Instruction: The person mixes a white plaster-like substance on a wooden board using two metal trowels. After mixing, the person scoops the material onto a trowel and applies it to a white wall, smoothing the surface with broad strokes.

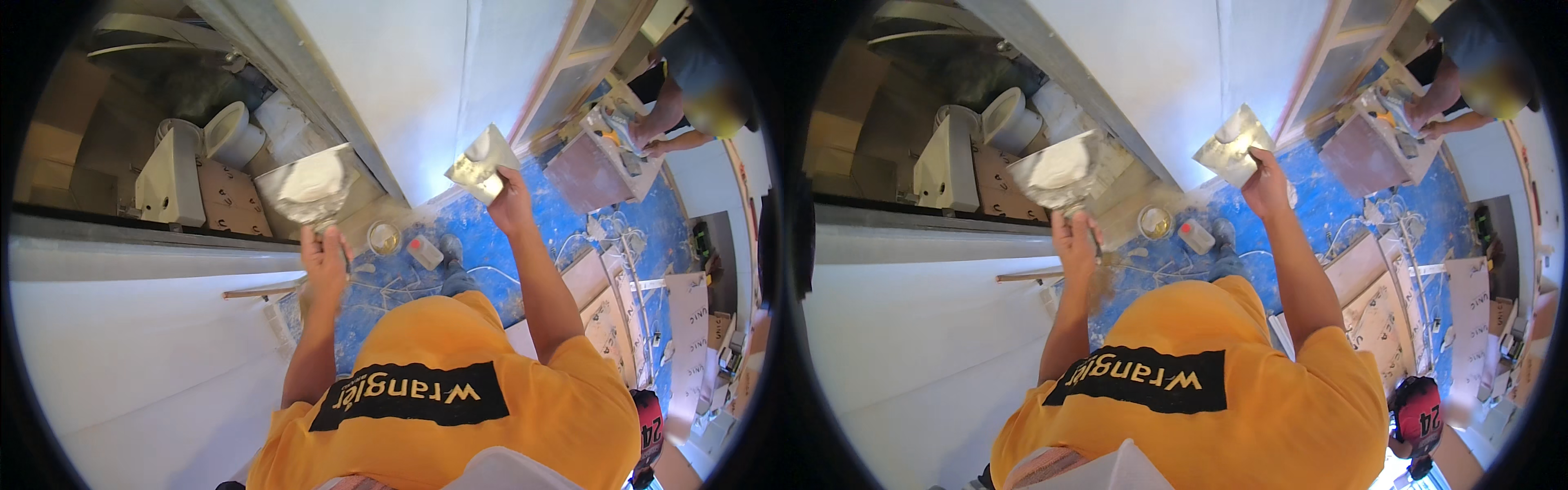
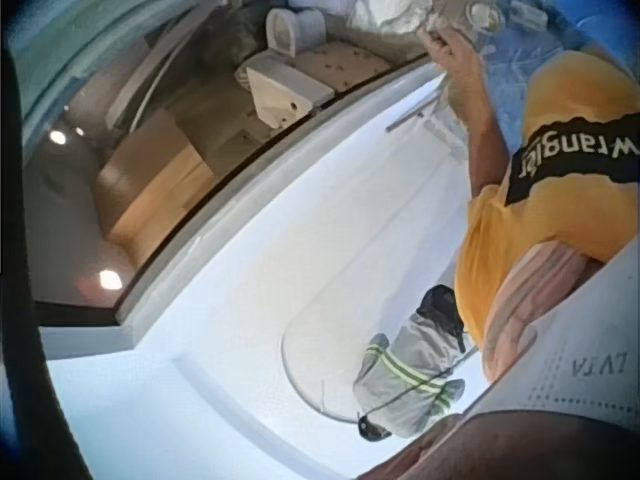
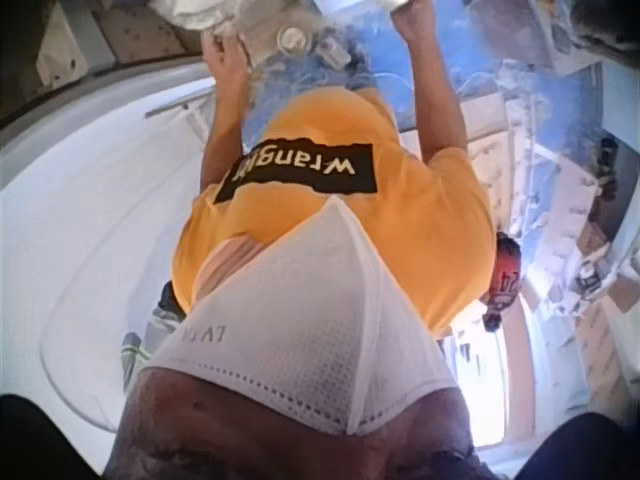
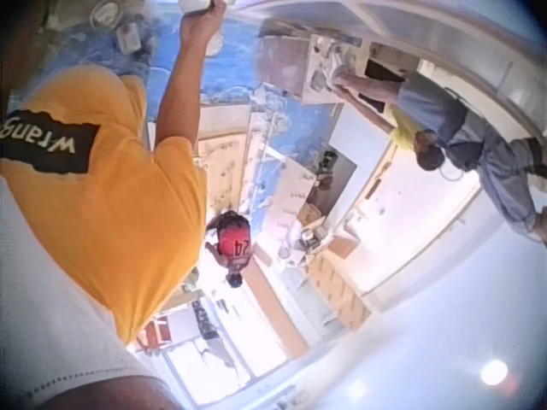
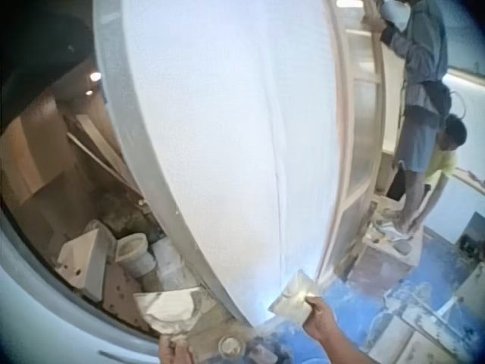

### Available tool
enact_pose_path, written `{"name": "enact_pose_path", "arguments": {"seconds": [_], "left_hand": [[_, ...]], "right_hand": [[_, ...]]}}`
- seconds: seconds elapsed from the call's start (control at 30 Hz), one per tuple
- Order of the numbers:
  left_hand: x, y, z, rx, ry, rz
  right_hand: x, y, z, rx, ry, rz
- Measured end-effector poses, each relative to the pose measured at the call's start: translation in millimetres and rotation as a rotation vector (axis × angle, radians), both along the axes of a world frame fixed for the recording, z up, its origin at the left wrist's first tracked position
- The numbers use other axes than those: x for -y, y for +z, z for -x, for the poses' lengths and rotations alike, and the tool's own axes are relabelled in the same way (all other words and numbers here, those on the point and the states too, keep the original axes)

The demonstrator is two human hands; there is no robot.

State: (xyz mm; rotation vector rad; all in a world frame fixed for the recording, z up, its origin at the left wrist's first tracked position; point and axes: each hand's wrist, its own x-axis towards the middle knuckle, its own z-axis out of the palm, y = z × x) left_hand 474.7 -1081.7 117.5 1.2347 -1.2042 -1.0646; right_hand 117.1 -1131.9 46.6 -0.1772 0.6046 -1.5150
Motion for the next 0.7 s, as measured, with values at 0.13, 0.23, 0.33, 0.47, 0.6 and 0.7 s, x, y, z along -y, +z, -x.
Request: {"name": "enact_pose_path", "arguments": {"seconds": [0.13, 0.23, 0.33, 0.47, 0.6, 0.7], "left_hand": [[19.1, 32.1, 1.8, -0.056, 0.157, -0.074], [34.3, 40.5, -2.1, -0.049, 0.198, -0.055], [43.2, 39.0, -0.8, -0.030, 0.246, -0.086], [50.9, 31.6, -7.4, -0.029, 0.223, -0.094], [53.1, 25.4, -25.2, -0.052, 0.141, -0.124], [52.6, 16.9, -45.4, -0.060, 0.099, -0.135]], "right_hand": [[76.7, -118.5, -11.1, 0.100, -0.011, -0.102], [124.9, -150.8, -32.7, 0.120, -0.086, -0.158], [141.6, -164.6, -42.5, 0.074, -0.122, -0.216], [164.1, -145.4, -51.5, -0.169, -0.053, -0.223], [182.2, -96.1, -66.8, -0.299, -0.093, -0.192], [185.1, -33.3, -71.7, -0.370, -0.136, -0.131]]}}
